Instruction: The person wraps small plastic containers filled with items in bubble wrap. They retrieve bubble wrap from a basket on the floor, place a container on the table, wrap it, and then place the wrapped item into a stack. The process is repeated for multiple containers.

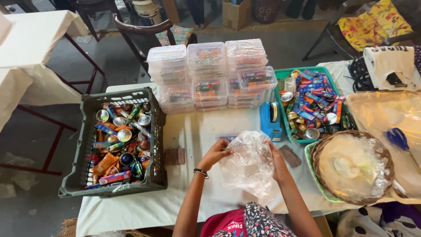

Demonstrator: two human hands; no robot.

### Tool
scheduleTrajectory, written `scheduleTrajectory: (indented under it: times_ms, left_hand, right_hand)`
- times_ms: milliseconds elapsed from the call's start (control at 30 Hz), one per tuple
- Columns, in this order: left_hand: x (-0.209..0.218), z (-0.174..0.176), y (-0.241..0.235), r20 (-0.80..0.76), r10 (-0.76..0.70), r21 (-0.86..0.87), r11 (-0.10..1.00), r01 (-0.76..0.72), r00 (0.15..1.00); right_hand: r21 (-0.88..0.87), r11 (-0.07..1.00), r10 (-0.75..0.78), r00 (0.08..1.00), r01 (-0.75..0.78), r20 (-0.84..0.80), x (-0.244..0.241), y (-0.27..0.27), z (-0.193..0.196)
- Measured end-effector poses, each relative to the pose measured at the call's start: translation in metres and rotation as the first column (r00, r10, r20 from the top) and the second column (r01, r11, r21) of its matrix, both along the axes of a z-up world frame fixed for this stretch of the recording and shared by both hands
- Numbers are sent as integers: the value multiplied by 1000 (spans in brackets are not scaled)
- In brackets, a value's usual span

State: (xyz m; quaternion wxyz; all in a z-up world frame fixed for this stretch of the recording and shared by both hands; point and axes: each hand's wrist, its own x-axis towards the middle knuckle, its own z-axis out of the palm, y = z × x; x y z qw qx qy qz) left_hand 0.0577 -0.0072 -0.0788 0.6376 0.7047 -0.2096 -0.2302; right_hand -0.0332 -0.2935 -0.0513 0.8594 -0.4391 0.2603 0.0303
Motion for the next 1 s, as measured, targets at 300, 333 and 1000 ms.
scheduleTrajectory:
  times_ms: [300, 333, 1000]
  left_hand:
    - [12, 68, 28, -246, 190, -148, 962, -230, 950]
    - [12, 79, 33, -246, 153, -64, 983, -174, 957]
    - [-67, 20, 59, 565, -188, 785, 421, -454, 803]
  right_hand:
    - [-452, 778, 517, 853, -436, 68, 10, -29, 23]
    - [-553, 678, 559, 828, -483, -38, 15, -29, 19]
    - [-901, 364, 439, 809, 237, 390, 86, 69, -7]
